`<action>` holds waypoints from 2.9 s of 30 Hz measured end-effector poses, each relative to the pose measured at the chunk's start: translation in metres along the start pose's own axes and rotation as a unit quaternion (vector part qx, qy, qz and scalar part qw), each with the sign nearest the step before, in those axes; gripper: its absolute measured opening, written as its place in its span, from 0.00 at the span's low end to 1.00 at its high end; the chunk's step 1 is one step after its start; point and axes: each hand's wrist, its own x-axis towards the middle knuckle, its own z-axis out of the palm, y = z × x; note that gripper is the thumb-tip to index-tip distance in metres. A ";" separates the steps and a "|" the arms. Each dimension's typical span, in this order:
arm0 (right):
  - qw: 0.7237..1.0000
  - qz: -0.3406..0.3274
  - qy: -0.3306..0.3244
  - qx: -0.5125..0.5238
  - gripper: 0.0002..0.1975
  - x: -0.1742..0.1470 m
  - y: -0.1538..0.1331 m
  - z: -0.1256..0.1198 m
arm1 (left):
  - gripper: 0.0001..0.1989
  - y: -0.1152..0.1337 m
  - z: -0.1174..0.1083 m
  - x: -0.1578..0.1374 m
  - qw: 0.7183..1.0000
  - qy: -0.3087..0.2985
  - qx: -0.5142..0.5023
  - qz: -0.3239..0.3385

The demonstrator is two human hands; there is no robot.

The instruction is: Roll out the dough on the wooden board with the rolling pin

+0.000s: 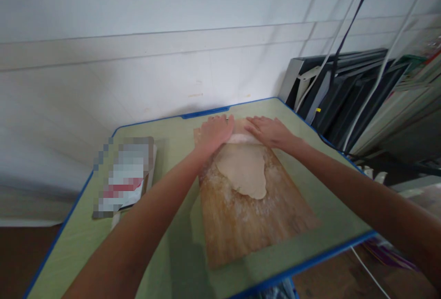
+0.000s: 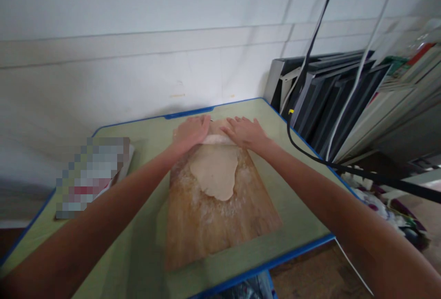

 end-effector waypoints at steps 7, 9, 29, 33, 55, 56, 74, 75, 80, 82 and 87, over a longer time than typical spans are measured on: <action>0.999 -0.032 0.016 -0.003 0.31 -0.018 -0.007 0.006 | 0.23 -0.002 0.002 -0.021 0.999 0.025 0.012 0.036; 0.999 -0.022 0.028 -0.011 0.31 -0.018 -0.007 0.008 | 0.23 -0.003 0.003 -0.022 0.999 0.031 0.012 0.039; 0.999 0.007 -0.019 0.036 0.33 0.027 0.010 0.010 | 0.27 -0.002 0.001 0.016 1.000 -0.005 -0.005 -0.003; 0.998 -0.012 -0.029 0.046 0.32 0.025 0.011 0.011 | 0.28 -0.003 0.001 0.014 1.000 -0.016 -0.010 -0.010; 0.998 -0.003 -0.021 0.053 0.28 0.029 0.010 0.010 | 0.27 -0.003 0.002 0.012 1.000 -0.026 -0.006 -0.016; 0.998 0.002 -0.027 0.055 0.29 0.036 0.012 0.009 | 0.28 -0.003 0.001 0.018 0.999 -0.035 -0.009 -0.019; 0.999 0.019 -0.014 0.037 0.30 0.043 0.014 0.008 | 0.29 -0.002 0.000 0.032 0.997 -0.056 -0.033 -0.028; 0.999 0.017 -0.009 0.033 0.29 0.038 0.012 0.009 | 0.29 -0.003 0.001 0.027 0.998 -0.052 -0.031 -0.024; 1.000 -0.003 0.012 0.013 0.27 0.017 0.004 0.013 | 0.27 -0.005 0.003 0.004 1.000 -0.024 -0.017 -0.010; 1.000 -0.004 0.015 0.006 0.27 0.022 0.005 0.011 | 0.28 -0.004 0.003 0.010 0.999 -0.030 -0.018 -0.020; 1.000 -0.017 0.001 -0.012 0.26 0.042 0.012 0.003 | 0.29 -0.001 0.002 0.039 0.997 -0.055 -0.028 -0.041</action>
